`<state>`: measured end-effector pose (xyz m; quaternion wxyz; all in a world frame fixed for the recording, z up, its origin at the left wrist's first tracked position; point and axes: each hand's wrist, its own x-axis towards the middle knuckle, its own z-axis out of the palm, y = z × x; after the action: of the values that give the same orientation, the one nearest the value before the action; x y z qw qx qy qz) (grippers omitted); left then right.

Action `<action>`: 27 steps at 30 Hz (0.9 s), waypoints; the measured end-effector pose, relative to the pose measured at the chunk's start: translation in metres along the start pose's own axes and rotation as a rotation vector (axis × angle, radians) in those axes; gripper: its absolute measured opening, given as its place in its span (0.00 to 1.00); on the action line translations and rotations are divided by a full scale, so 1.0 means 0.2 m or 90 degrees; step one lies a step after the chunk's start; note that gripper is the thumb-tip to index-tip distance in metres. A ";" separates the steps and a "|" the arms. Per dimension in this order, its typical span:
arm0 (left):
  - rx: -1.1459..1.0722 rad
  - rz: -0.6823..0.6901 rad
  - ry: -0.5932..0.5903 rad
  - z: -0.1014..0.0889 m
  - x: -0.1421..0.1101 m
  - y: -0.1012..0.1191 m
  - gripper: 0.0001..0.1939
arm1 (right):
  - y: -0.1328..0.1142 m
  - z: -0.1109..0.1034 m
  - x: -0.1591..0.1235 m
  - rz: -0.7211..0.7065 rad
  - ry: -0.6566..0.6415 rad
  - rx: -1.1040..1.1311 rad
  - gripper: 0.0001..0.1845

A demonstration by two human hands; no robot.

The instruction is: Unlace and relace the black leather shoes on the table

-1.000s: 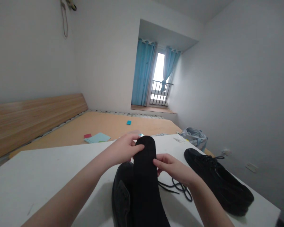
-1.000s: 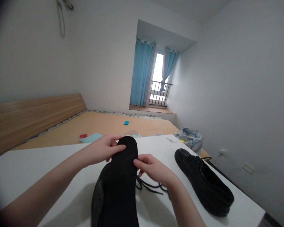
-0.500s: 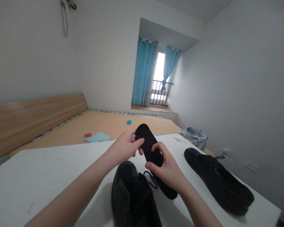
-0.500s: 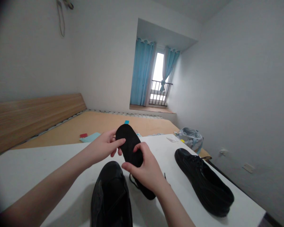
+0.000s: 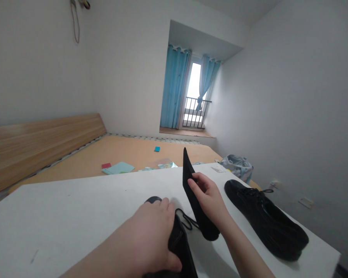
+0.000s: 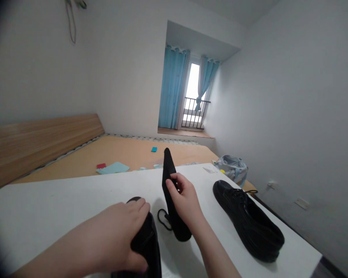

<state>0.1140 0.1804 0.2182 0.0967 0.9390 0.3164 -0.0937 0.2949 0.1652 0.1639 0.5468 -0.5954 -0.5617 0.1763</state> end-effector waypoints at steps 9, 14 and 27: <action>0.079 0.080 0.040 0.00 0.01 -0.02 0.17 | 0.00 0.02 0.01 -0.019 0.050 0.070 0.12; 0.019 0.077 0.082 0.00 0.05 -0.05 0.19 | -0.04 -0.02 -0.01 -0.015 0.043 0.089 0.14; 0.056 0.118 0.151 0.02 0.13 -0.07 0.18 | -0.10 -0.06 0.00 0.026 -0.015 0.142 0.16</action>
<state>0.1248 0.2044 0.2062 0.0257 0.9721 0.2328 0.0134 0.2957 0.1545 0.1860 0.5992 -0.5400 -0.5328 0.2559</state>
